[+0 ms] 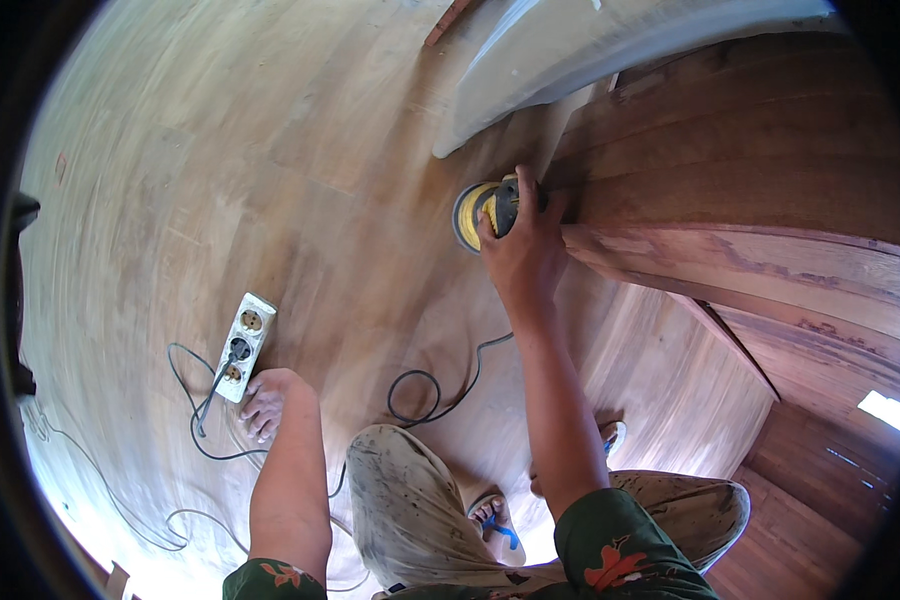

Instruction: The person kneels and uses an orbital sander to smooth a wooden floor near a wall. They move the sander along the floorboards and occasionally adjust the power cord to maintain access to the work area.

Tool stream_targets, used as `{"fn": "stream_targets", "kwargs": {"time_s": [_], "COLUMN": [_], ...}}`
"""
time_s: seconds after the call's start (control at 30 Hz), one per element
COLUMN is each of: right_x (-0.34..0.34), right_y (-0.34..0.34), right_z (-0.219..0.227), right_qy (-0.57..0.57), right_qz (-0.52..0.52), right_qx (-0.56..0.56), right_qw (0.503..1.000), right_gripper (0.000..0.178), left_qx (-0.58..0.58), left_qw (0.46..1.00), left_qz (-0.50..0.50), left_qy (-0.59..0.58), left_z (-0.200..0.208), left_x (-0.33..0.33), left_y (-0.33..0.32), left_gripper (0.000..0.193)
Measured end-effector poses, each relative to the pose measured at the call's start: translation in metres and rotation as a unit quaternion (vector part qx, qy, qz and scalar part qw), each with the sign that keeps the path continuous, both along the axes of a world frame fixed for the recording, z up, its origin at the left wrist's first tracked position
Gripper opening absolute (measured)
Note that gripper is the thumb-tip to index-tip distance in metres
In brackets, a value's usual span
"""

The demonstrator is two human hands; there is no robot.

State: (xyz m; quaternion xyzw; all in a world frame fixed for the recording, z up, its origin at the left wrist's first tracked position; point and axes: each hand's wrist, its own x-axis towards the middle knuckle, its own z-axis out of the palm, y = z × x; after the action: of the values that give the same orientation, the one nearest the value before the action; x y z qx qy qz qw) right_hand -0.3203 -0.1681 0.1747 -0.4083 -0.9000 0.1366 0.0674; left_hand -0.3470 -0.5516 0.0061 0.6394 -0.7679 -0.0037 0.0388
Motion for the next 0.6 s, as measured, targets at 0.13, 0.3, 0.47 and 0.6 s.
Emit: {"fn": "stream_targets", "kwargs": {"time_s": [0.13,0.3,0.47,0.6], "right_x": [0.016,0.038,0.052,0.062], "right_y": [-0.006,-0.009,-0.015,-0.013], "right_z": [-0.001,0.0,0.011,0.014], "right_qy": [0.004,-0.004,-0.036,-0.036], "right_qz": [0.022,0.025,-0.02,-0.037], "right_qx": [0.004,-0.007,-0.049,-0.036], "right_qw": [1.0,1.0,0.998,0.998], "right_gripper": [0.081,0.083,0.083,0.083], "left_qx": [0.012,-0.015,-0.017,-0.007], "left_qw": [1.0,1.0,0.999,1.0], "left_qz": [-0.011,-0.014,-0.017,-0.015], "left_qy": [-0.003,-0.014,-0.024,0.005], "left_z": [-0.005,-0.014,-0.018,-0.016], "left_x": [0.002,0.004,0.005,0.006], "left_y": [-0.003,-0.01,-0.012,-0.01], "left_gripper": [0.079,0.08,0.08,0.081]}}
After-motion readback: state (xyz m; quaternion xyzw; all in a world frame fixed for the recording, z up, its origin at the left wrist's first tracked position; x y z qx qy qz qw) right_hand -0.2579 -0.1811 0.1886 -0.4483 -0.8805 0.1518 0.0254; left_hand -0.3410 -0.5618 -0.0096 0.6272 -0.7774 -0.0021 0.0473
